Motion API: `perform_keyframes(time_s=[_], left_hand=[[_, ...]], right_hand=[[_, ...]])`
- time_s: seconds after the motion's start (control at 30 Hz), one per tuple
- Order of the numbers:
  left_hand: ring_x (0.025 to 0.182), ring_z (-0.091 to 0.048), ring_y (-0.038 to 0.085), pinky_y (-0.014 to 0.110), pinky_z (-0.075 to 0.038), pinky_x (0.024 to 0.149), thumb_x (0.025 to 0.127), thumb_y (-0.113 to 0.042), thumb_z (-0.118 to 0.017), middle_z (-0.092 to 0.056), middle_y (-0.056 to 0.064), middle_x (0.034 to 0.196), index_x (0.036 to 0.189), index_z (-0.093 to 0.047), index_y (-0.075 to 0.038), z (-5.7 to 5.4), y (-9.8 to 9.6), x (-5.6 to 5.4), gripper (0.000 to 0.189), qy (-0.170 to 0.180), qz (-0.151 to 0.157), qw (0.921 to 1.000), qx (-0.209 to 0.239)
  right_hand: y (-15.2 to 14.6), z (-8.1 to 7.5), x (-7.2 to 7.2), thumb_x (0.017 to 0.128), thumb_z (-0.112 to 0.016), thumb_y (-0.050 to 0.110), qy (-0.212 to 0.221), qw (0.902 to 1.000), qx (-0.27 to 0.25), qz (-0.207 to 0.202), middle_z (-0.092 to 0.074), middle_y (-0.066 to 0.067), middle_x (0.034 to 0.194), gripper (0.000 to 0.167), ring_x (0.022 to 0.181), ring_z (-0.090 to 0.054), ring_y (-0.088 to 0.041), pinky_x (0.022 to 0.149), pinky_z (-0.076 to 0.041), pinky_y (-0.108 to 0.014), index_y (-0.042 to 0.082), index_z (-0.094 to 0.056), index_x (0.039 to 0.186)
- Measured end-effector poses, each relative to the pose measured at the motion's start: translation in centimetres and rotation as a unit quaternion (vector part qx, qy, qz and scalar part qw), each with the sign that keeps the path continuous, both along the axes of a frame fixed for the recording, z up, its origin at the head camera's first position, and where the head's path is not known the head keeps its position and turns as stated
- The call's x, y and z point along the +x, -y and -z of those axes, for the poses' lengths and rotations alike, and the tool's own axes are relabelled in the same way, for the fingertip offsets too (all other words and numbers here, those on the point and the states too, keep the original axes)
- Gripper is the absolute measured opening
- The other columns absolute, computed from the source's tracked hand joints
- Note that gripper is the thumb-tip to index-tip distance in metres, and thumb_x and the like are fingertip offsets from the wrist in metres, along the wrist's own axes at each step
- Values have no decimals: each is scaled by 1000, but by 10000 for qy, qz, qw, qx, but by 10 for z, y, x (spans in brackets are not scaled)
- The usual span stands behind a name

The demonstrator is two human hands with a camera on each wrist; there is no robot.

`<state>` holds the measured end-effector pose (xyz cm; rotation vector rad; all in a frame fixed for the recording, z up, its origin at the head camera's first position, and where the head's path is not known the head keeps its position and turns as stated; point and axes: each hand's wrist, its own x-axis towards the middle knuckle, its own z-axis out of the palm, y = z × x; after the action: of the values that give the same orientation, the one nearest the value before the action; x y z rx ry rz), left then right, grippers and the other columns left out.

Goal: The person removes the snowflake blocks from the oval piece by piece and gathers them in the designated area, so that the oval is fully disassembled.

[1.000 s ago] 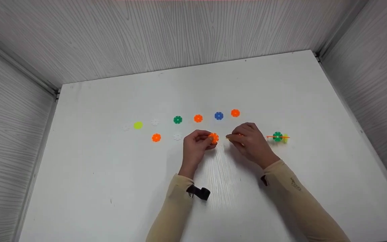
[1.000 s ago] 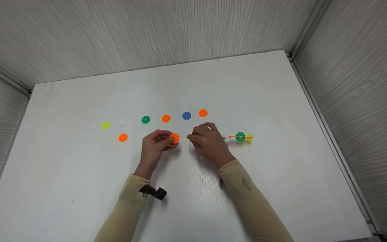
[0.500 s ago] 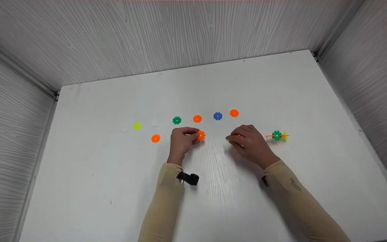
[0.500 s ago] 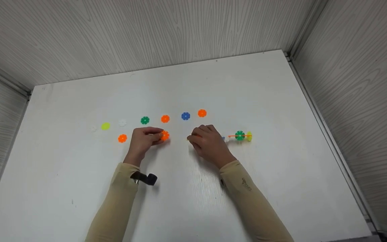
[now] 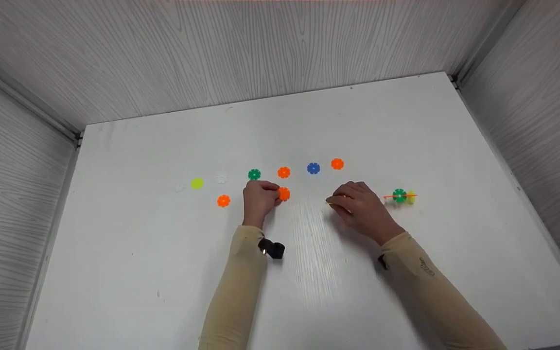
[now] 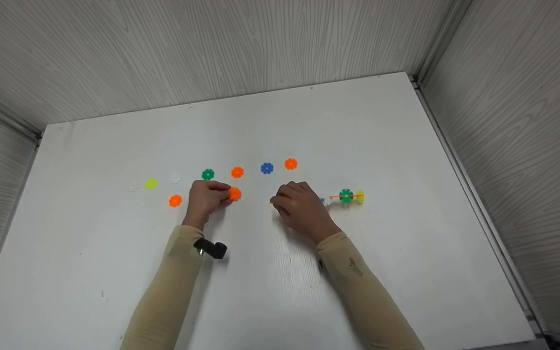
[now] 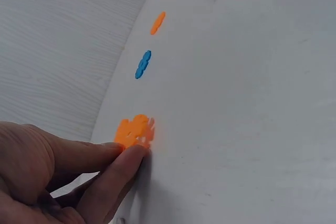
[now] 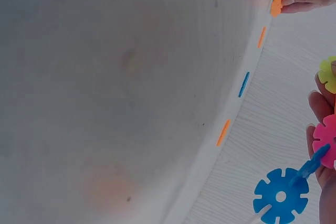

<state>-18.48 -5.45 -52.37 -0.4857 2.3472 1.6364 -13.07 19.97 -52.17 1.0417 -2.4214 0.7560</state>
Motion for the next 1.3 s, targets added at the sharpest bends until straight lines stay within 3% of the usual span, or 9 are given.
perform_keyframes(time_s=[0.33, 0.53, 0.93, 1.13, 1.3], left_hand=[[74, -65, 22, 30, -57, 67, 89, 1, -64, -68, 11, 90, 97, -74, 2, 0, -5, -1, 13, -508, 352, 9925, -1058], [78, -64, 22, 32, -57, 68, 88, -1, -65, -70, 9, 88, 95, -76, -1, -2, -7, 0, 12, -510, 430, 9875, -1429], [89, -62, 24, 34, -55, 79, 88, -3, -67, -69, 10, 96, 101, -74, 0, -3, -1, 0, 15, -368, 516, 9887, -1359], [84, -63, 23, 34, -56, 76, 90, -6, -65, -70, 10, 93, 98, -75, 1, -11, 2, 7, 15, -753, 437, 9882, -1258], [81, -61, 22, 30, -55, 74, 93, -14, -65, -69, 7, 91, 101, -75, -1, -23, -2, 17, 18, -832, 520, 9932, -621]], right_hand=[[1, -1, 0, 84, -76, 1, 74, 10000, 8, -14, -63, -6, 92, 14, 87, -58, -23, 82, -48, -40, 6, -73, 97], [2, 1, -1, 85, -74, 1, 108, 9999, -31, -22, -63, -5, 91, 12, 86, -58, -22, 82, -47, -38, 7, -74, 96], [1, 3, -4, 85, -75, 1, 101, 9998, -152, -41, -63, -6, 90, 12, 83, -58, -22, 79, -47, -38, 7, -75, 95], [1, 3, -3, 84, -75, 0, 116, 9998, -176, -22, -63, -5, 91, 14, 84, -57, -21, 78, -47, -36, 8, -76, 96], [0, 1, -3, 84, -76, 1, 139, 9997, -181, -8, -63, -5, 93, 16, 87, -58, -22, 77, -48, -37, 7, -74, 98]])
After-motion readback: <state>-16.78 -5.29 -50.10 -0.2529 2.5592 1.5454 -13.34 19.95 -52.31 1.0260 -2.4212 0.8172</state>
